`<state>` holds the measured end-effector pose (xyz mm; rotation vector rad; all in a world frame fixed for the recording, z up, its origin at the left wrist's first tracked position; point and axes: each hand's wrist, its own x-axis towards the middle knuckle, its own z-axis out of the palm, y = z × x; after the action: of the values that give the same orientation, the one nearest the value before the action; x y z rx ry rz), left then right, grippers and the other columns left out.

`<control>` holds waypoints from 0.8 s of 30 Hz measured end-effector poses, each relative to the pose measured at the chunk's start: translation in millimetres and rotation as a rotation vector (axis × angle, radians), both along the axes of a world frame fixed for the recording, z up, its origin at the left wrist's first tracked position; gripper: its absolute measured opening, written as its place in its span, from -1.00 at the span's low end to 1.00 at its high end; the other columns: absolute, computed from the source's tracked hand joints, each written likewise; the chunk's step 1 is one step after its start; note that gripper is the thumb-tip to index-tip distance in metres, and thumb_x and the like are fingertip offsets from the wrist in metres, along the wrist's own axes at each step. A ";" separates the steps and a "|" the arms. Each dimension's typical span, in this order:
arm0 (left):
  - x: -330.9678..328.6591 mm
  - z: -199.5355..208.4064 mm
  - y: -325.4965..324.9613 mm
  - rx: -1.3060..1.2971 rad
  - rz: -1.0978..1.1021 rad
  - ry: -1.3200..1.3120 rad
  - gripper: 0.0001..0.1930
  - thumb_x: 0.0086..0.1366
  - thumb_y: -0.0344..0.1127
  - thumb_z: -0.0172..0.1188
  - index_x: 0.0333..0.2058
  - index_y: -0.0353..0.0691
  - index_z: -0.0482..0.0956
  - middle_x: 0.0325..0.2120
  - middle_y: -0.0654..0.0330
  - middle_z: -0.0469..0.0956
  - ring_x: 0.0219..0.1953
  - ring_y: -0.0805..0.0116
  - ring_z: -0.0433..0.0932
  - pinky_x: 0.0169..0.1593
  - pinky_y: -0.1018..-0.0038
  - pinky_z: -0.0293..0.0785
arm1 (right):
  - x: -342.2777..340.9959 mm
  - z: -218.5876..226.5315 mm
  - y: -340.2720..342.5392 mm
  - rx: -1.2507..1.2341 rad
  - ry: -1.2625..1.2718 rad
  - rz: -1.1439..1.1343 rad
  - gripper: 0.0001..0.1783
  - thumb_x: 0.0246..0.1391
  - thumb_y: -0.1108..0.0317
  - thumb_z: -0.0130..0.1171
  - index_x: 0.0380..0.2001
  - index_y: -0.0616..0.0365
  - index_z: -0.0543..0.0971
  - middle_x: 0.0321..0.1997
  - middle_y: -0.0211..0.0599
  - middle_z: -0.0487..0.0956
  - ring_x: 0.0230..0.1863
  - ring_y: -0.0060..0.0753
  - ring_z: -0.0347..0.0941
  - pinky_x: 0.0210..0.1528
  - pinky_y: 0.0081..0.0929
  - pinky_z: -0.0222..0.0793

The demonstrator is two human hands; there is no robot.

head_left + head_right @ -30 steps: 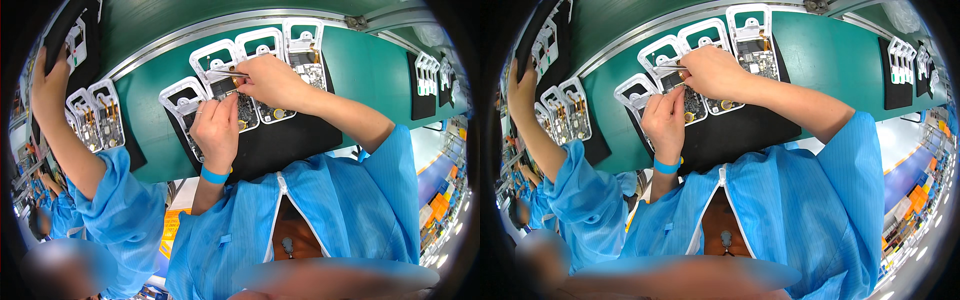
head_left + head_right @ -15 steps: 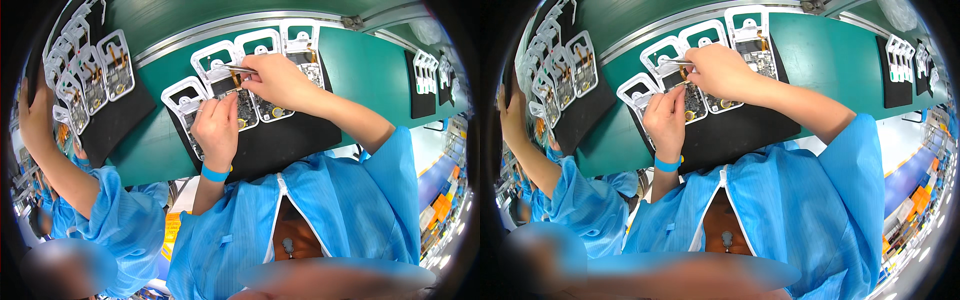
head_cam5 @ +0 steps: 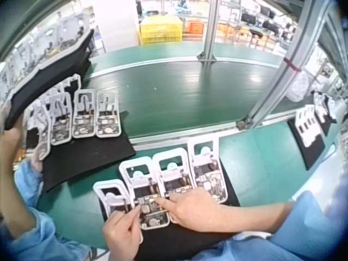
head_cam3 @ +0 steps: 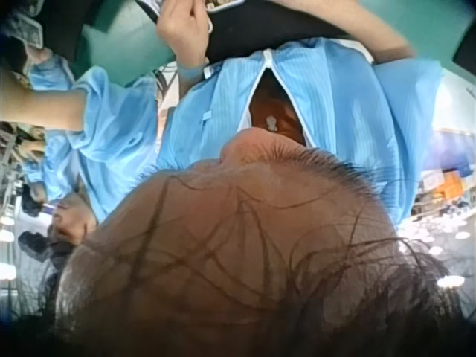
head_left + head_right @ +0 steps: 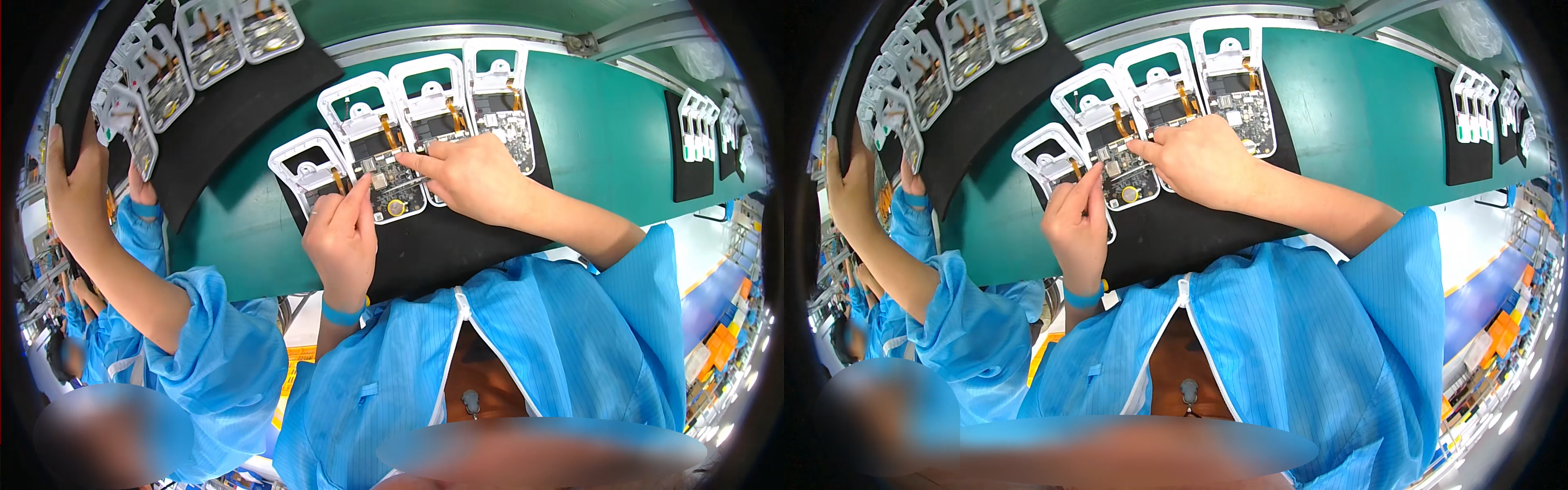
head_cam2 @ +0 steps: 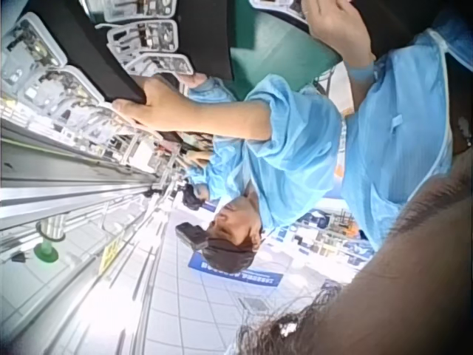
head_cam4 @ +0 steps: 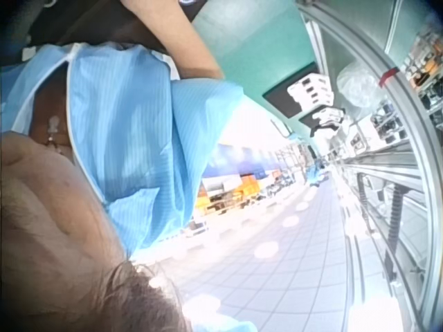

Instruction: The person assembles electronic components onto circuit boards by hand, taking components from a tray and placing them into a housing on the circuit board.

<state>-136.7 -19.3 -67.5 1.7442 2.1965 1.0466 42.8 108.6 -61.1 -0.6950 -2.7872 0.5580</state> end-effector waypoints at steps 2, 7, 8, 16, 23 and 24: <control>-2.4 3.6 -4.3 -0.004 0.008 -0.012 -0.73 0.11 -0.61 0.36 -0.18 -0.25 0.75 -0.61 0.17 0.40 -0.55 0.26 0.41 -0.44 0.32 0.37 | -0.7 2.1 -0.6 0.103 -0.065 0.037 -0.43 -0.09 0.33 0.34 0.10 0.00 0.62 -0.49 -0.39 0.52 -0.52 -0.29 0.56 -0.52 -0.31 0.46; -5.2 2.1 -9.7 0.014 0.020 -0.044 -0.73 0.11 -0.62 0.36 -0.18 -0.26 0.75 -0.61 0.15 0.41 -0.54 0.26 0.41 -0.44 0.33 0.38 | -5.0 7.0 -1.5 0.183 -0.089 0.089 -0.47 -0.04 0.35 0.23 0.09 0.06 0.63 -0.48 -0.40 0.52 -0.55 -0.30 0.56 -0.55 -0.31 0.45; -5.5 2.5 -10.8 0.012 0.028 -0.043 -0.73 0.11 -0.62 0.36 -0.18 -0.26 0.75 -0.61 0.16 0.41 -0.54 0.26 0.41 -0.43 0.33 0.38 | -6.0 7.7 -2.1 0.202 -0.103 0.108 -0.48 -0.03 0.36 0.20 0.09 0.07 0.63 -0.48 -0.40 0.52 -0.56 -0.30 0.55 -0.56 -0.31 0.45; -10.9 3.1 -12.0 0.036 0.028 0.044 -0.74 0.17 -0.59 0.33 -0.16 -0.23 0.76 -0.64 0.19 0.33 -0.59 0.34 0.34 -0.47 0.37 0.30 | -10.7 23.4 -0.6 0.075 -0.100 0.102 -0.52 0.00 0.36 0.23 0.06 0.14 0.63 -0.45 -0.33 0.58 -0.46 -0.26 0.60 -0.47 -0.31 0.49; -23.1 8.6 -24.2 0.045 0.046 0.071 -0.73 0.09 -0.58 0.38 -0.19 -0.23 0.75 -0.62 0.22 0.36 -0.54 0.30 0.40 -0.43 0.34 0.39 | -21.9 49.0 -7.9 -0.275 -0.067 -0.056 -0.67 0.19 0.27 0.22 -0.07 0.25 0.50 -0.29 -0.07 0.65 -0.25 0.05 0.62 -0.20 -0.08 0.52; -24.9 9.6 -24.1 0.047 0.049 0.079 -0.73 0.09 -0.58 0.38 -0.20 -0.23 0.75 -0.63 0.22 0.35 -0.55 0.31 0.40 -0.45 0.34 0.38 | -25.1 49.1 -6.3 -0.341 -0.032 -0.070 -0.67 0.20 0.26 0.21 -0.07 0.26 0.50 -0.28 -0.03 0.65 -0.24 0.09 0.62 -0.18 -0.07 0.51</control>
<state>-161.6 -43.4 -57.9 1.7893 2.2905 1.0663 17.6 102.3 -12.0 -0.8698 -2.7095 1.0308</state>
